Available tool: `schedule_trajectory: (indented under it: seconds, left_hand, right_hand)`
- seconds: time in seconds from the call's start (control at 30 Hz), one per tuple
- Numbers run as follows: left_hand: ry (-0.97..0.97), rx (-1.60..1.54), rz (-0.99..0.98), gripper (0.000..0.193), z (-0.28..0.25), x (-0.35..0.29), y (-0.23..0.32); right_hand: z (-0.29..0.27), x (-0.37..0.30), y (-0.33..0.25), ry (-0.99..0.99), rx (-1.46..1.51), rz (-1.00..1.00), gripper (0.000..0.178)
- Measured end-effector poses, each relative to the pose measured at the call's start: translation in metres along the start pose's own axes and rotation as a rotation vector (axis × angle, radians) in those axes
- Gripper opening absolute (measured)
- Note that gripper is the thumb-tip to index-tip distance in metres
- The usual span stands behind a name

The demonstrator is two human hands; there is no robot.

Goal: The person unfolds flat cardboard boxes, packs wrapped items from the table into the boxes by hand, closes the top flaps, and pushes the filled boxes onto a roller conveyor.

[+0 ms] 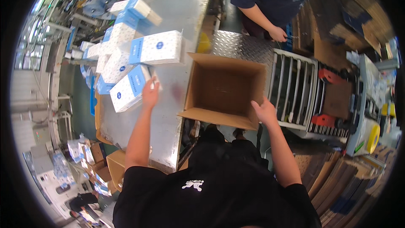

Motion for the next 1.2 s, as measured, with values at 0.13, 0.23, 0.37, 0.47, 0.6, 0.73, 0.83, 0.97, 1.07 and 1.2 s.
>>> schedule_trajectory:
  seconds: [0.13, 0.23, 0.37, 0.47, 0.6, 0.73, 0.83, 0.97, 1.07, 1.2]
  left_hand:
    - [0.193, 0.318, -0.174, 0.062, -0.097, -0.014, -0.135]
    - [0.299, 0.469, -0.309, 0.073, -0.088, -0.053, -0.209]
    - [0.117, 0.181, 0.199, 0.061, -0.063, -0.050, -0.168]
    - [0.089, 0.146, 0.081, 0.066, -0.072, -0.066, -0.134]
    - [0.503, -0.775, -0.488, 0.083, -0.032, -0.113, -0.194]
    - [0.701, -1.243, -0.699, 0.063, -0.019, -0.106, -0.171]
    - [0.486, -1.582, -0.640, 0.063, -0.047, -0.092, -0.147]
    - [0.107, -1.745, -0.719, 0.063, -0.105, -0.045, -0.085]
    - [0.005, -1.764, -0.699, 0.060, -0.116, 0.006, -0.049]
    - [-0.202, -1.870, -0.601, 0.059, -0.119, 0.049, 0.051]
  right_hand:
    - [-0.040, -0.035, -0.094, 0.725, -0.154, -0.497, 0.076]
    - [0.008, -0.021, -0.235, 0.353, -0.054, -0.861, 0.051]
    - [0.125, 0.065, -0.396, 0.169, -0.198, -1.072, 0.047]
    - [0.184, 0.115, -0.466, 0.147, -0.349, -0.998, 0.065]
    - [0.260, 0.085, -0.492, -0.353, -0.668, -0.794, 0.088]
    - [0.311, 0.074, -0.422, -0.785, -0.114, -0.534, 0.093]
    - [0.255, 0.049, -0.407, -0.863, 0.209, -0.391, 0.085]
    - [0.134, -0.023, -0.420, -0.919, 0.402, 0.017, 0.063]
    - [0.076, -0.014, -0.403, -0.925, 0.588, 0.023, 0.064]
    - [-0.016, 0.003, -0.346, -0.789, 0.711, -0.035, 0.073]
Point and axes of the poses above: each hand's wrist, its own x-axis towards the middle knuckle, its own z-axis out of the palm, y = z × x, the point moved 4 cm from there along x, towards the middle knuckle, and after that the axes turned 9 degrees about z, right-handed, at the moved point
